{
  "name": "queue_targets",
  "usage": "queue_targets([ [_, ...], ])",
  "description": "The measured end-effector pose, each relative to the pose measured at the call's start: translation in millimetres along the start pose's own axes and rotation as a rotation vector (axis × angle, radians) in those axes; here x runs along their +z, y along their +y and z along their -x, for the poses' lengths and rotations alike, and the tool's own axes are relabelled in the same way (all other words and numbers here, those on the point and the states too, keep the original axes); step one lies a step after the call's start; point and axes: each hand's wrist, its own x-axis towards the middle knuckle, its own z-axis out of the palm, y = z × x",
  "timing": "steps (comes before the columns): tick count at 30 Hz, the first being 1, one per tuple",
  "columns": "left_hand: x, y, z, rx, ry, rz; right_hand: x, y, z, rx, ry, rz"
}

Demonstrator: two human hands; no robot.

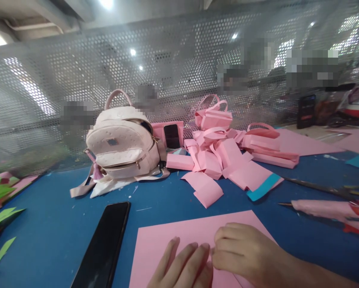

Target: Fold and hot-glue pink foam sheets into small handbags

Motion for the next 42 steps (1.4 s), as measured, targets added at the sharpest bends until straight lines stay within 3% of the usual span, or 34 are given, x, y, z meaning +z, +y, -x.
queue_targets([
  [4,12.4,2.5,2.4,-0.007,0.113,-0.007,-4.6,0.5,3.4,0.028,-0.048,-0.074],
  [10,13.4,-0.9,8.1,0.061,-0.005,0.023,-21.5,-6.1,3.7,0.371,-0.103,-0.293],
  [16,18.1,0.3,10.7,0.025,0.045,0.024,-19.1,-2.6,5.4,0.285,-0.113,-0.231],
  [23,13.4,-6.6,8.1,0.086,-0.042,0.002,-13.7,-4.2,8.0,0.31,-0.199,-0.183],
  [27,22.8,0.6,7.5,-0.02,0.082,0.007,-16.1,-6.1,8.3,0.343,-0.185,-0.196],
  [30,17.8,4.9,3.7,-0.111,0.133,0.048,-16.2,-7.3,8.7,0.341,-0.187,-0.172],
  [35,-19.1,-6.9,-12.2,-0.138,-0.16,0.127,-11.5,-7.5,11.8,0.3,-0.203,-0.119],
  [39,-44.1,-32.0,-24.2,-0.31,-0.433,0.249,-13.9,-8.1,12.3,0.221,-0.137,-0.105],
  [42,-53.0,-46.8,-26.2,-0.229,-0.577,0.169,-19.9,-10.3,7.9,0.193,-0.14,-0.058],
])
